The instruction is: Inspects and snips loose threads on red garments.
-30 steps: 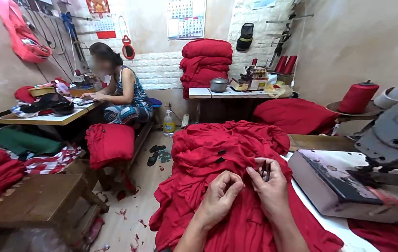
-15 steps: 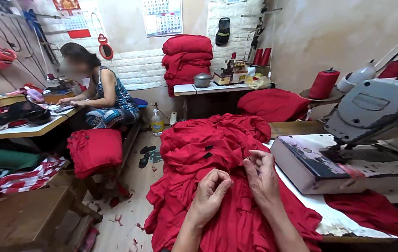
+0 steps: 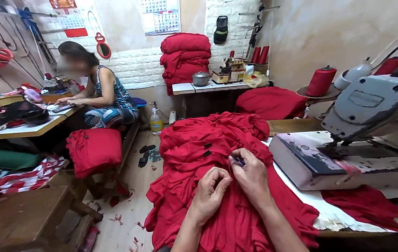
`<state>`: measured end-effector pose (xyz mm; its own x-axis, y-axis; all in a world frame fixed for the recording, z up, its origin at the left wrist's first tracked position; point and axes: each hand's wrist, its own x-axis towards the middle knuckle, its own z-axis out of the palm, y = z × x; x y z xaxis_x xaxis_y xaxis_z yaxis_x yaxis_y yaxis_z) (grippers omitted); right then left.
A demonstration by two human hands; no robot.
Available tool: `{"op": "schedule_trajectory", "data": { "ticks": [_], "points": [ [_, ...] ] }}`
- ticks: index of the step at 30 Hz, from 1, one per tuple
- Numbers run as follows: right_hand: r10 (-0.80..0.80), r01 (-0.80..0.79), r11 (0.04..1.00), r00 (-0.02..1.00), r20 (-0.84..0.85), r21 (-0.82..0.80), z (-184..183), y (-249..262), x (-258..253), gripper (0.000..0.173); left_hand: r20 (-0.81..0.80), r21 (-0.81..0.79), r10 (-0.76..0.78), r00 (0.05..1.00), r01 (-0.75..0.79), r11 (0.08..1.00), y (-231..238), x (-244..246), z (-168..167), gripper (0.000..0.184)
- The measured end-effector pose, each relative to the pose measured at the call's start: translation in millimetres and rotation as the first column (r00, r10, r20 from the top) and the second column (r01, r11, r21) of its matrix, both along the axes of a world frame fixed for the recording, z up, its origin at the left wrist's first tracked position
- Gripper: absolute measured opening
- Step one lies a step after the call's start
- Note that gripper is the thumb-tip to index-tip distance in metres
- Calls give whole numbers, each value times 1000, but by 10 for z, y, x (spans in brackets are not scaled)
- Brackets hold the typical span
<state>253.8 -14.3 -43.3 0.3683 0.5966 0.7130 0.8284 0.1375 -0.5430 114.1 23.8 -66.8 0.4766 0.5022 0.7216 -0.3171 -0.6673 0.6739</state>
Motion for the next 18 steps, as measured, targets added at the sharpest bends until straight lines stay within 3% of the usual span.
{"op": "schedule_trajectory", "data": {
  "ticks": [2,5,8,10,12,18],
  "points": [
    [31,-30,999,993,-117,16,3,-19,62,21,17,3,30,999,-30,1000,-4,-1,26,21],
    [147,-121,988,915,-375,93,-49,8,159,24,151,-191,-71,986,100,976,20,21,56,19],
    [426,-264,904,615,-664,336,-51,71,130,12,300,-313,-163,940,259,914,129,60,57,17],
    [489,-250,872,434,-756,421,-18,91,99,16,292,-371,-75,954,185,910,124,88,96,16],
    [501,-257,864,358,-788,433,-2,103,96,17,214,-398,26,977,63,915,86,117,146,13],
    [556,-369,822,354,-753,434,29,110,139,15,-124,-241,259,958,-282,929,11,211,232,22]
  ]
}}
